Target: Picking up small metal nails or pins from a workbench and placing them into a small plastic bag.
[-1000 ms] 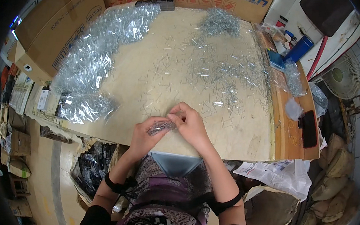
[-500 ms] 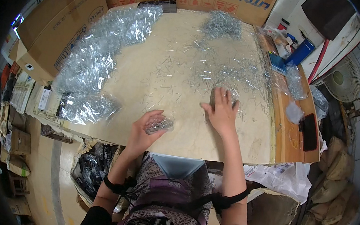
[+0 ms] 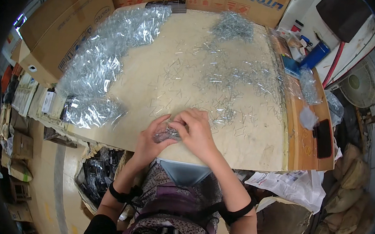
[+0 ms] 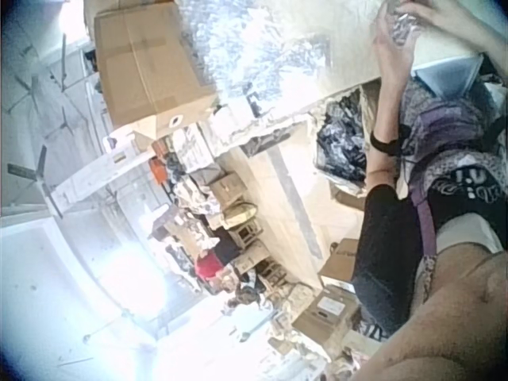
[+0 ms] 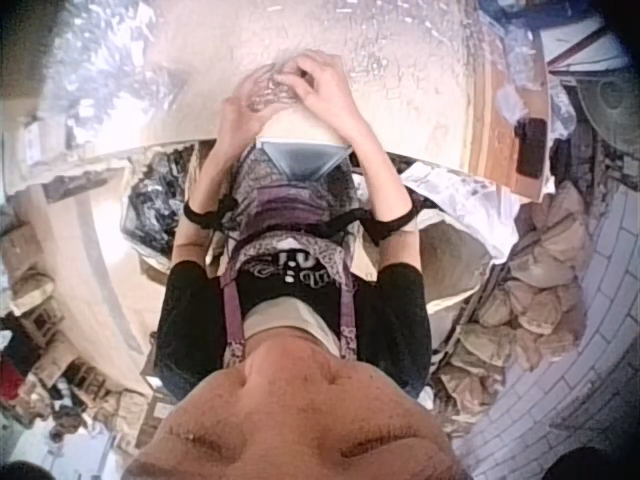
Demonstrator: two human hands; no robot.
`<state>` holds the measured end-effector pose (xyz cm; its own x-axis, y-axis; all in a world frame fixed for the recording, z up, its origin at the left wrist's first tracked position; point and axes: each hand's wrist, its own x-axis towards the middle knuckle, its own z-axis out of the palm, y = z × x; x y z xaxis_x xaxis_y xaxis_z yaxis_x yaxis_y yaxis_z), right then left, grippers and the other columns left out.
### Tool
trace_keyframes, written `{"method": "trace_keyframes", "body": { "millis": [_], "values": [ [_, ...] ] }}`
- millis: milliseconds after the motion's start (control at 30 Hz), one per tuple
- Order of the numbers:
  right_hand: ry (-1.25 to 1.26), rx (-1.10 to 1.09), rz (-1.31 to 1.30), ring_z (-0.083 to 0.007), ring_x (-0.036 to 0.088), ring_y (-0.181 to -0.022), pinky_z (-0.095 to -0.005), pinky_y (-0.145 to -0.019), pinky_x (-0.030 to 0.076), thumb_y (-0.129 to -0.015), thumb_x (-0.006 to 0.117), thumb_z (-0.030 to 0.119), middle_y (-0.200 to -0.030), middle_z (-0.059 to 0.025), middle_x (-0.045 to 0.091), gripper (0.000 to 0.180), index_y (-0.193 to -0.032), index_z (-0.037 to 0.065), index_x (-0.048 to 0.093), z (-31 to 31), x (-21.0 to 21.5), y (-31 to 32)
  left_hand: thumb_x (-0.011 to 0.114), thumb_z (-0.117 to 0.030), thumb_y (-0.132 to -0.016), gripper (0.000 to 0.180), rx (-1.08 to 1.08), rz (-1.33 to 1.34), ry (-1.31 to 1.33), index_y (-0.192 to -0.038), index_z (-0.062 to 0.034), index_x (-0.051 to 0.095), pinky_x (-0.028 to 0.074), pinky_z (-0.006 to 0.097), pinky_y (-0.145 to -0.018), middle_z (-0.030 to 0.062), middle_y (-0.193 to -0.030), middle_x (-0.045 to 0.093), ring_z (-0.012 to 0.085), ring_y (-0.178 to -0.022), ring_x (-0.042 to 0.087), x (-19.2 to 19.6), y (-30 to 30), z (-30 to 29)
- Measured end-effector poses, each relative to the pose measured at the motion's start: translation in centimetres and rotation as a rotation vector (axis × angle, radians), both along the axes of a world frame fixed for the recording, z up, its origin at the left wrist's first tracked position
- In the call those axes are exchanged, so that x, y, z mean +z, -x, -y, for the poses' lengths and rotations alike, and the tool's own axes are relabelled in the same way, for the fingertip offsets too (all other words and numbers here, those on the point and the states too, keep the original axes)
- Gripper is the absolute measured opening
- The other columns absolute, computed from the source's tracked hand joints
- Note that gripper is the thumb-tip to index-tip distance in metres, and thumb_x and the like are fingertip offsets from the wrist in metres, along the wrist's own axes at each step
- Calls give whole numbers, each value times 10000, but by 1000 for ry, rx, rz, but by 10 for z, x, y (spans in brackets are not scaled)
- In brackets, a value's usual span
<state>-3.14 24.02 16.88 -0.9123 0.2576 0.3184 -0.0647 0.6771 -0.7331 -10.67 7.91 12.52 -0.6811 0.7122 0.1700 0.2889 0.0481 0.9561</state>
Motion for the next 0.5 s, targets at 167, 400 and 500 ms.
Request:
{"method": "trace_keyframes", "body": {
  "millis": [167,400,500],
  "values": [
    [-160,11,-176,-234,532,-878,-362,-865,329,-790,700,164,-878,-33,575,107,-845,78,670,11,4,-2,719,4,-816,666,12,88,-4,-1398,-23,397,515,292,-877,135,-1103,655,157,-1016,626,9,0,-1],
    [-35,15,-14,-248,550,-875,-349,-895,326,-813,694,173,-907,-70,587,186,-949,48,675,-11,-20,-12,716,-53,-843,443,26,143,-137,-1245,-14,535,518,271,-796,111,-1043,683,127,-947,644,-6,4,0],
    [174,-47,23,-246,569,-906,-343,-906,373,-820,695,168,-917,-110,603,254,-1029,30,651,-14,-32,-13,719,-68,-845,300,19,154,-61,-1113,-2,600,498,243,-731,94,-997,678,104,-874,623,-6,7,-2]
  ]
}}
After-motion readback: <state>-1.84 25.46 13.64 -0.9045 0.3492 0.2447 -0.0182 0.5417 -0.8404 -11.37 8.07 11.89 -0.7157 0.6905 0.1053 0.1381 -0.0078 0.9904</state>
